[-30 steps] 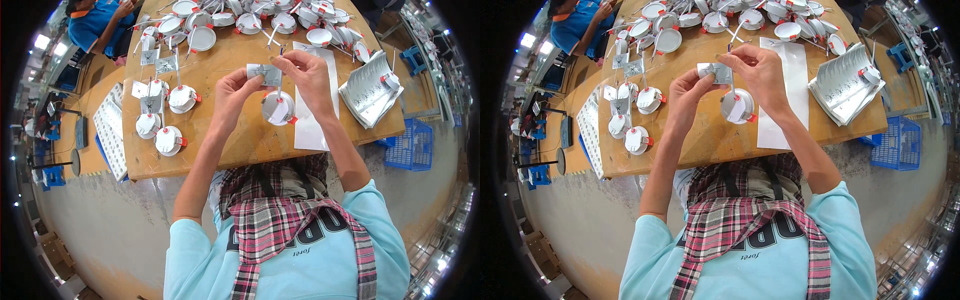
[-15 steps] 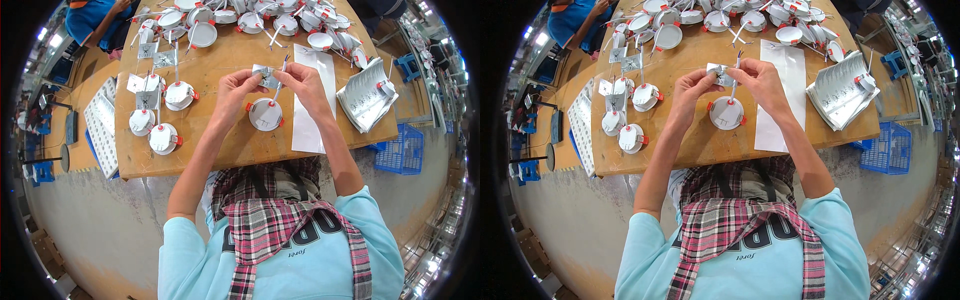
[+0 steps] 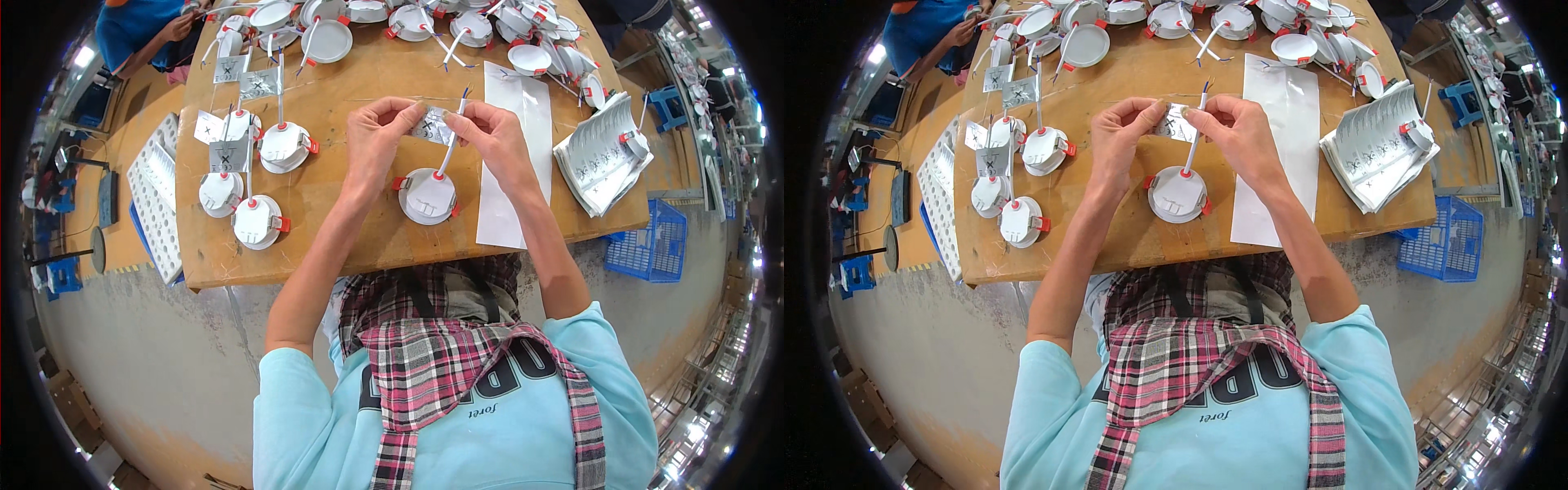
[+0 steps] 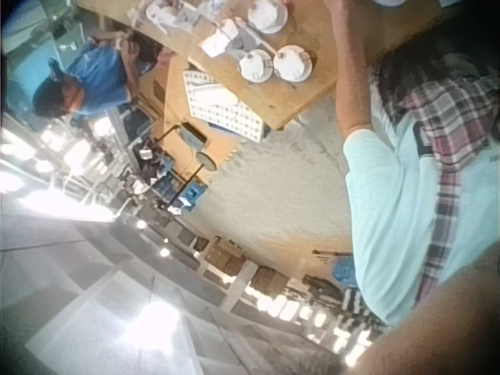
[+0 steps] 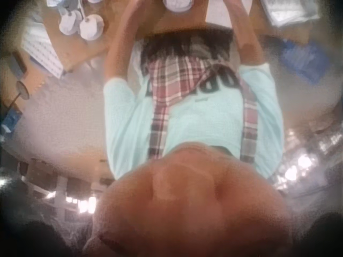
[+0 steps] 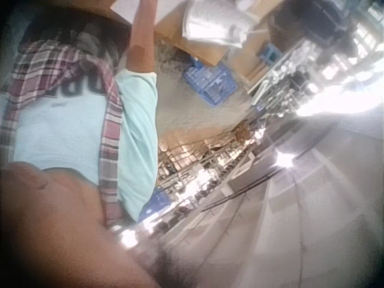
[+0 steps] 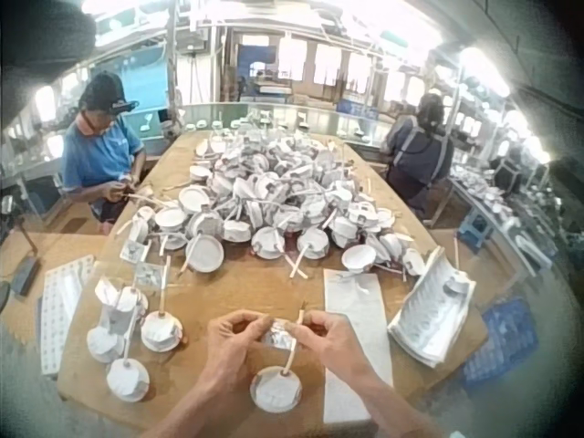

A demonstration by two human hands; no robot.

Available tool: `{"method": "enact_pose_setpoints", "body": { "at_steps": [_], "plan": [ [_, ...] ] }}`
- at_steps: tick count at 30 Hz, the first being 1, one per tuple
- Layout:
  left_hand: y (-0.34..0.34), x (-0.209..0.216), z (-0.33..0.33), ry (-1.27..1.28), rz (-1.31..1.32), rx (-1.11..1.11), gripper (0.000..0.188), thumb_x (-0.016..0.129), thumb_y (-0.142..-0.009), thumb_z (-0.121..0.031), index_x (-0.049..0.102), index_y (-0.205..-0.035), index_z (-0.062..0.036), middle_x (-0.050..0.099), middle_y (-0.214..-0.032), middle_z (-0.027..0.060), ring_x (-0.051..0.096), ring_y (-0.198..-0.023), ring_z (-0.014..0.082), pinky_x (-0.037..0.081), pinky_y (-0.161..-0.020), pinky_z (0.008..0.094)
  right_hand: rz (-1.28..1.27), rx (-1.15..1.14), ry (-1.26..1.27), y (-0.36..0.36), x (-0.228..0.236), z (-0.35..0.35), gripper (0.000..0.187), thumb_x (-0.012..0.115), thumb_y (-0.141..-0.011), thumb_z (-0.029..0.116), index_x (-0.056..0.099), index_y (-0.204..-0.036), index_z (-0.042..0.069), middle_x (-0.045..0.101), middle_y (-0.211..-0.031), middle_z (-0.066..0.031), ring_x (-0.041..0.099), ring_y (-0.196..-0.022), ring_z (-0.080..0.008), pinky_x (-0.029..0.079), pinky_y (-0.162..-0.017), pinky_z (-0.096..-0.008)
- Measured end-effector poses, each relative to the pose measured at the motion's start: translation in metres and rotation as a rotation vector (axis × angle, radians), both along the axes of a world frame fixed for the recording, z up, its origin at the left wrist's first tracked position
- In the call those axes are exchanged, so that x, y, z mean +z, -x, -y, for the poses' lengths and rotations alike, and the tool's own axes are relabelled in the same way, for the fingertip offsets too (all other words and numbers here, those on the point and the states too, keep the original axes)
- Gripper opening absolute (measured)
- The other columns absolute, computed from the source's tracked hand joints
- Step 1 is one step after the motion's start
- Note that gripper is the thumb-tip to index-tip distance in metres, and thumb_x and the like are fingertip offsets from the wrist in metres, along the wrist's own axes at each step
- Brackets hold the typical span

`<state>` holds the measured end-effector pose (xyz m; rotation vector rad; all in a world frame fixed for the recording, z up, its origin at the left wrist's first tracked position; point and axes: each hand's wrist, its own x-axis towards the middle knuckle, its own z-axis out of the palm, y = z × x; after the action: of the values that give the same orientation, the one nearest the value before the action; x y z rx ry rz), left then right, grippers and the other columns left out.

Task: The recorder is applying regulatory and specification labels to the back of circular LED light fixtures on an assembly line.

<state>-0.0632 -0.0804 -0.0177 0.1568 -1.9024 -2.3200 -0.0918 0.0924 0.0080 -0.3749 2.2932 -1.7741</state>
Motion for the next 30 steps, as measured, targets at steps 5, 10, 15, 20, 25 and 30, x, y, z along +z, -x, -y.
{"method": "enact_pose_setpoints", "body": {
  "at_steps": [5,10,15,20,25,30],
  "plan": [
    [-0.001,0.003,0.019,-0.219,0.113,-0.099,0.026,0.061,-0.09,-0.02,0.064,-0.106,0.0004,0.067,-0.09,0.0057,0.06,-0.08,0.0085,0.047,-0.076,0.0228,0.036,-0.054,0.101,0.002,-0.006,-0.002,0.021,0.065,-0.086,0.018,0.066,-0.086,-0.004,0.063,-0.073,-0.0034,0.056,-0.066,-0.0084,0.046,-0.063,-0.0229],
    [-0.006,-0.001,0.005,-0.157,0.128,-0.226,0.031,0.063,-0.088,-0.019,0.062,-0.111,0.0009,0.066,-0.097,0.0054,0.059,-0.085,0.0087,0.048,-0.079,0.0239,0.043,-0.044,0.11,0.0,-0.002,-0.001,0.021,0.064,-0.086,0.017,0.066,-0.087,-0.004,0.064,-0.075,-0.0047,0.058,-0.069,-0.0088,0.047,-0.065,-0.0231],
    [-0.005,0.0,0.011,-0.11,0.166,-0.371,0.031,0.067,-0.086,-0.019,0.062,-0.11,0.0002,0.065,-0.099,0.0051,0.059,-0.084,0.0085,0.048,-0.077,0.0231,0.009,-0.002,0.039,-0.005,0.001,0.0,0.022,0.065,-0.086,0.018,0.066,-0.085,-0.004,0.064,-0.074,-0.0053,0.058,-0.069,-0.0083,0.047,-0.065,-0.0227],
    [-0.009,0.007,0.016,-0.214,0.262,-0.469,0.021,0.067,-0.084,-0.014,0.064,-0.101,-0.0016,0.064,-0.092,0.0032,0.059,-0.084,0.0088,0.049,-0.08,0.0243,-0.009,-0.017,0.041,-0.011,0.005,0.002,0.021,0.065,-0.086,0.017,0.065,-0.083,-0.003,0.062,-0.072,-0.0034,0.056,-0.067,-0.0068,0.044,-0.062,-0.0214],
    [-0.007,-0.007,0.016,-0.3,0.116,-0.442,0.014,0.067,-0.082,-0.008,0.06,-0.093,-0.0037,0.062,-0.091,0.0031,0.059,-0.088,0.0105,0.047,-0.086,0.0274,-0.02,0.003,0.009,-0.015,0.007,0.004,0.019,0.065,-0.086,0.016,0.065,-0.082,-0.003,0.061,-0.071,-0.0013,0.053,-0.066,-0.0049,0.041,-0.059,-0.0213],
    [-0.012,0.004,0.009,-0.403,0.118,-0.418,0.021,0.069,-0.08,-0.007,0.058,-0.097,-0.0043,0.061,-0.094,0.0036,0.059,-0.09,0.0108,0.047,-0.086,0.0275,-0.026,-0.016,0.042,-0.021,0.013,0.008,0.018,0.065,-0.086,0.016,0.065,-0.082,-0.002,0.059,-0.069,0.0,0.05,-0.064,-0.0044,0.04,-0.058,-0.0215]
  ]
}}
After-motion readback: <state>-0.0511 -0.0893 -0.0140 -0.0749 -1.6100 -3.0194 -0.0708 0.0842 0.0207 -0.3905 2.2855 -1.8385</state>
